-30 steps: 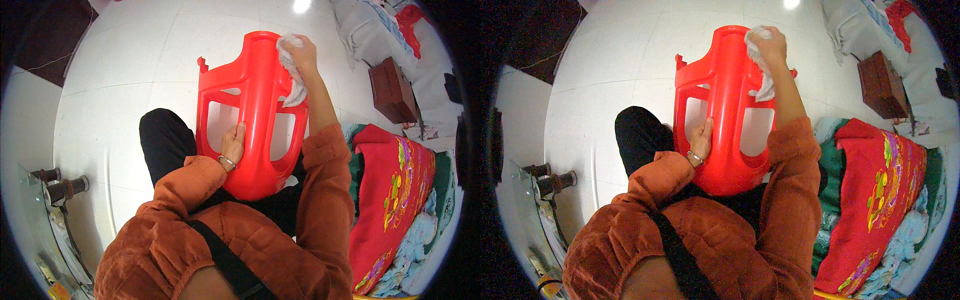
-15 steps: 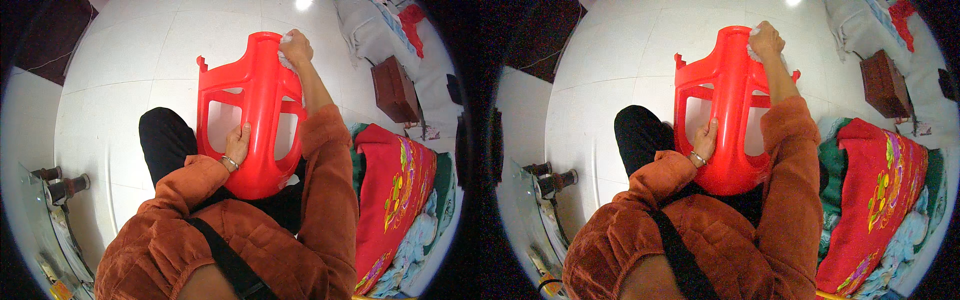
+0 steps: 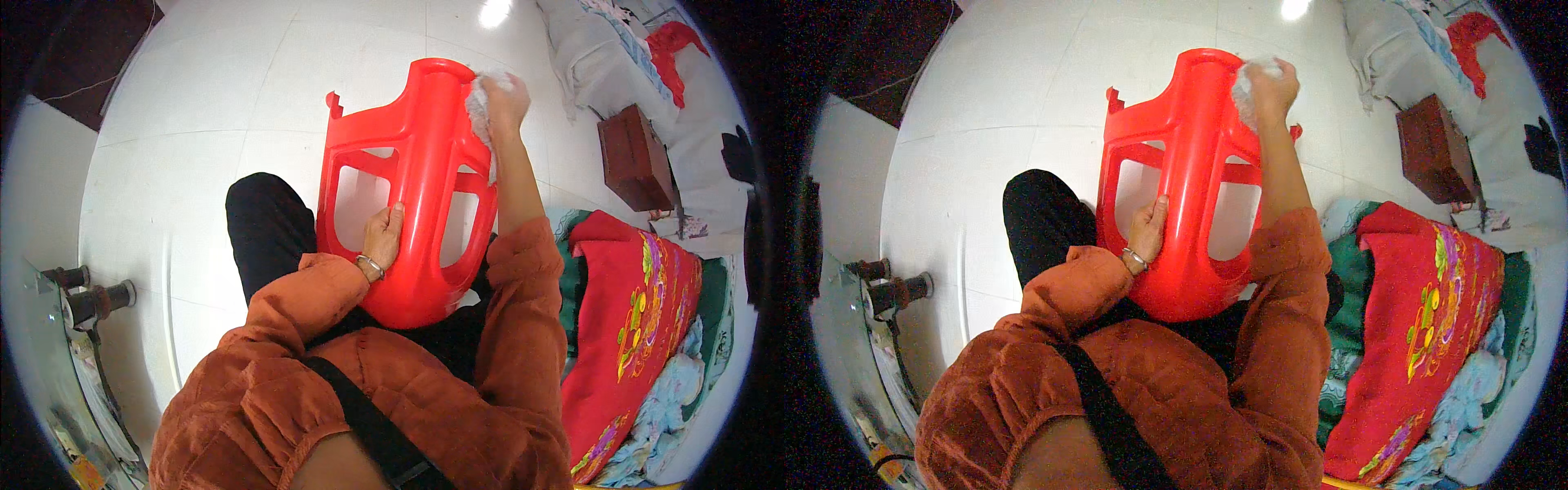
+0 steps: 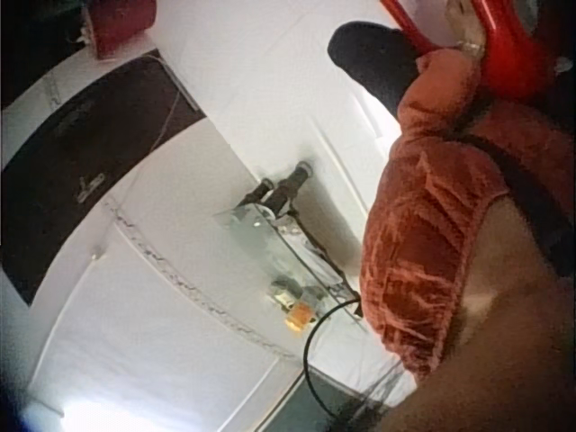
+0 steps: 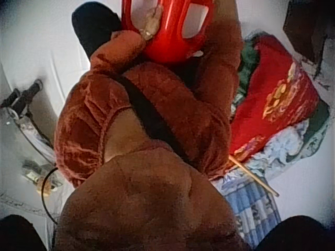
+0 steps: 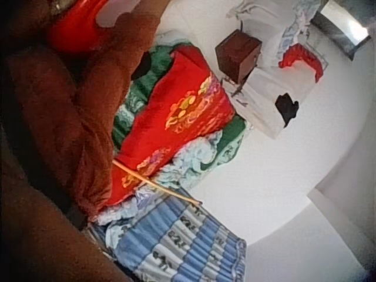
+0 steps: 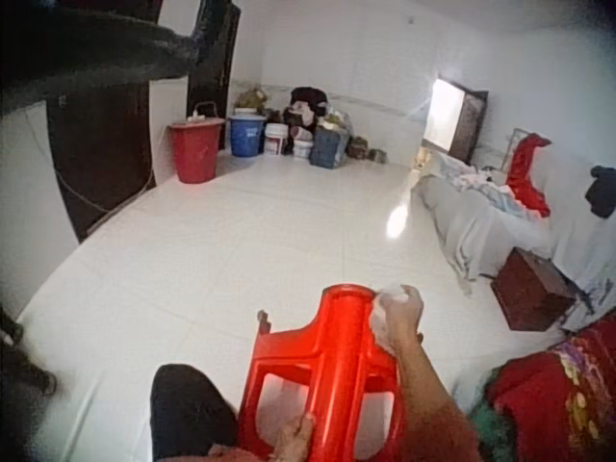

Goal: The person sits on the floor and wipes a red plastic stool with a white cloth, cleaning the seat and legs. They then move to a small wooden box on a bed and wipe its surface with the same cloth.

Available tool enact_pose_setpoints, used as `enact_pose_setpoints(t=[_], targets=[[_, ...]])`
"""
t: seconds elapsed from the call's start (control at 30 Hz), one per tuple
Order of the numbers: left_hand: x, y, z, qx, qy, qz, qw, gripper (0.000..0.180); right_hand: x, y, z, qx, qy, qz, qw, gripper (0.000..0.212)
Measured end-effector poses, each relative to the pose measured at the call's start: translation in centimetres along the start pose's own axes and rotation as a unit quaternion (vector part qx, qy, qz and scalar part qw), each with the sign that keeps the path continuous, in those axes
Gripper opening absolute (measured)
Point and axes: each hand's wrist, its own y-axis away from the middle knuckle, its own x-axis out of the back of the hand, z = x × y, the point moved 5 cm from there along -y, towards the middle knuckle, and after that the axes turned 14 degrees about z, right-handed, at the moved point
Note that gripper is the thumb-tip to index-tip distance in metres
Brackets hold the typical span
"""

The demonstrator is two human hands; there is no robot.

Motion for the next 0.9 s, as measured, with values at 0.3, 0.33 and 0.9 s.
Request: enact_pose_setpoints(t=[0.3,0.33,0.9], targets=[[0.1,-0.2,0.1,-0.04,-0.012,0.027,0.999,0.05,-2.7,0.1,-2.1,0.114,0.315,-0.122,0.934,0.046],[-0.1,-0.2,0.1,-0.04,-0.008,0.02,0.999,0.05,-2.8,0.2,-1.7,0.124,0.318,-0.105,0.934,0.045],[1.1,0.0,1.9,-0.02,-0.013,0.001,1.0,0.052,-5.1,8.6,-7.3,0.464,0.358,-0.135,0.799,0.022]])
